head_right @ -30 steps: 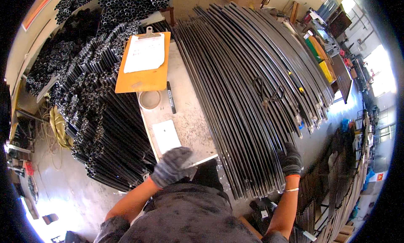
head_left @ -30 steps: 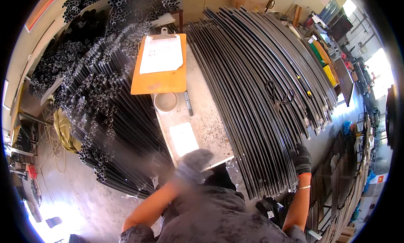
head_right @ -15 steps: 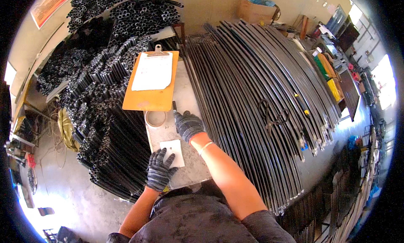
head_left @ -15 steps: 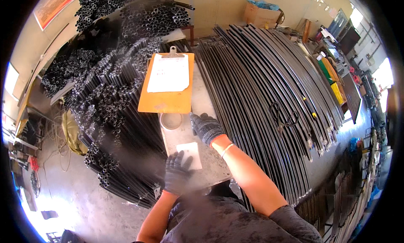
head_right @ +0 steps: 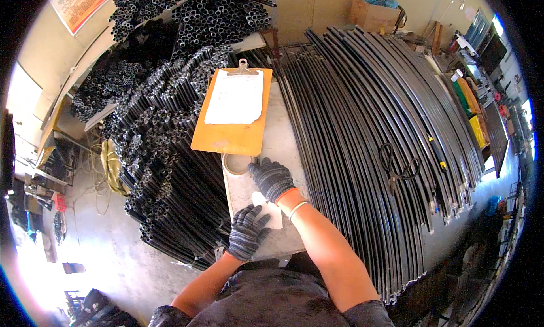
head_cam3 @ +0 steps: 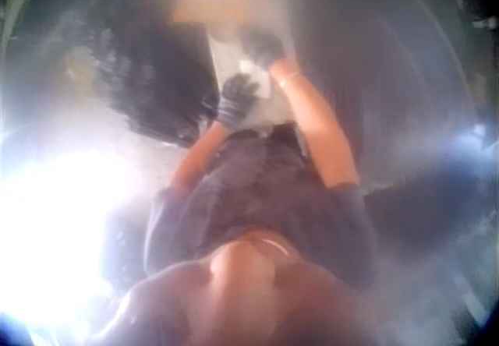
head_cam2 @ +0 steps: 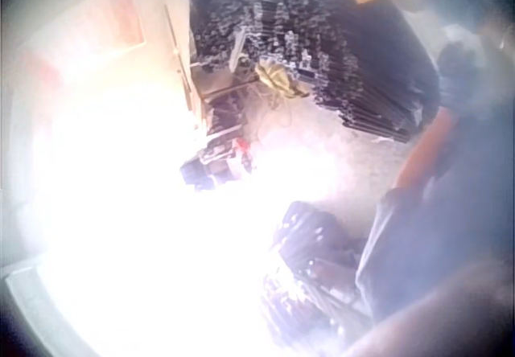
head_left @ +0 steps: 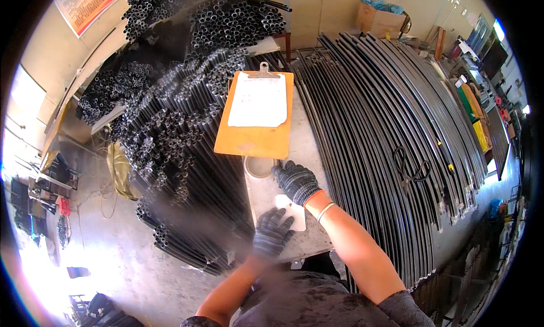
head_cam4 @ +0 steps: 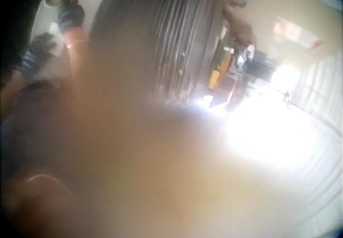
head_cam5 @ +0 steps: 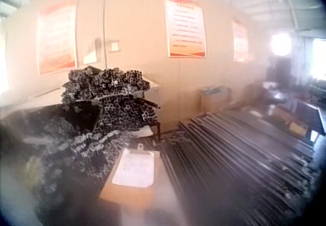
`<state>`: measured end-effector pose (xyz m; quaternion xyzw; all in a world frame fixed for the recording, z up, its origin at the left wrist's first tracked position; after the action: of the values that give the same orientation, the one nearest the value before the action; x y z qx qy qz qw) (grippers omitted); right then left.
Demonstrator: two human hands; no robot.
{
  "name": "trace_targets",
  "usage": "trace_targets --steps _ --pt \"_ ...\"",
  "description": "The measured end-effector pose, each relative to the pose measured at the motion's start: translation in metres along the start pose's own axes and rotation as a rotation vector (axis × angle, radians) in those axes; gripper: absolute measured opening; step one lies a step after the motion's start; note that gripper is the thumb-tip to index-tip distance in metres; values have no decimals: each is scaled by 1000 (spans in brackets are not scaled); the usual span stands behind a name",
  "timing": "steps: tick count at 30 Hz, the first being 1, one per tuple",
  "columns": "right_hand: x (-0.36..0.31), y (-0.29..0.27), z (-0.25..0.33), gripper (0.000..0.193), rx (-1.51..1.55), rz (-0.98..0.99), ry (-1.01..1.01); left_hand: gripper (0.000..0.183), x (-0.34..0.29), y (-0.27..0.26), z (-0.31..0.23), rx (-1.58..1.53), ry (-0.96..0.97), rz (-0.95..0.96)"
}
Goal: The person uses scissors to cut a plastic tie from a bundle of metal rods, writes codes on square labels with a marker, and then attaches the labels to the ends of the rods with tape.
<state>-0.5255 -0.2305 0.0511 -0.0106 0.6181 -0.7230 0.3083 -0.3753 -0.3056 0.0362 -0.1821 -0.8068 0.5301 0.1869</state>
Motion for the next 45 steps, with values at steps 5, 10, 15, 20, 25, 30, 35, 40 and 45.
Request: trace_targets --steps 5,10,15,20,25,30,35,40,45 --pt "0 -3 9 30 35 -113 8 46 5 1 0 22 -3 3" --pt "12 16 -9 42 75 -122 133 48 15 6 1 -40 0 40" --pt "-14 11 -37 45 289 -271 268 53 12 0 4 -92 -3 10" --pt "-9 44 -78 30 530 -477 -23 53 15 0 3 -110 11 19" --pt "-16 57 -88 33 1155 -306 -1 50 20 3 4 -77 -23 6" --pt "-37 36 -75 37 883 -395 -16 48 31 10 5 -55 -40 -4" --pt "-96 -25 -42 29 748 -630 -56 49 29 12 5 -30 -49 0" --pt "-120 2 -47 22 1201 -613 -135 51 32 11 3 -39 -34 -2" --pt "-142 24 -45 13 1203 -552 -109 66 31 -1 3 -238 -46 -180"
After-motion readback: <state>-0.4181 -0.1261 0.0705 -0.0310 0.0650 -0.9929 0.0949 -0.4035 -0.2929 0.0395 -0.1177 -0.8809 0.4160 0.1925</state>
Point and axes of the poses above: each hand's wrist, its own x-axis towards the middle knuckle, its own y-axis out of the palm, z = x × y, the point moved 7 cm from there along x, towards the middle knuckle, and after that the axes turned 12 degrees about z, right-handed, at the moved point
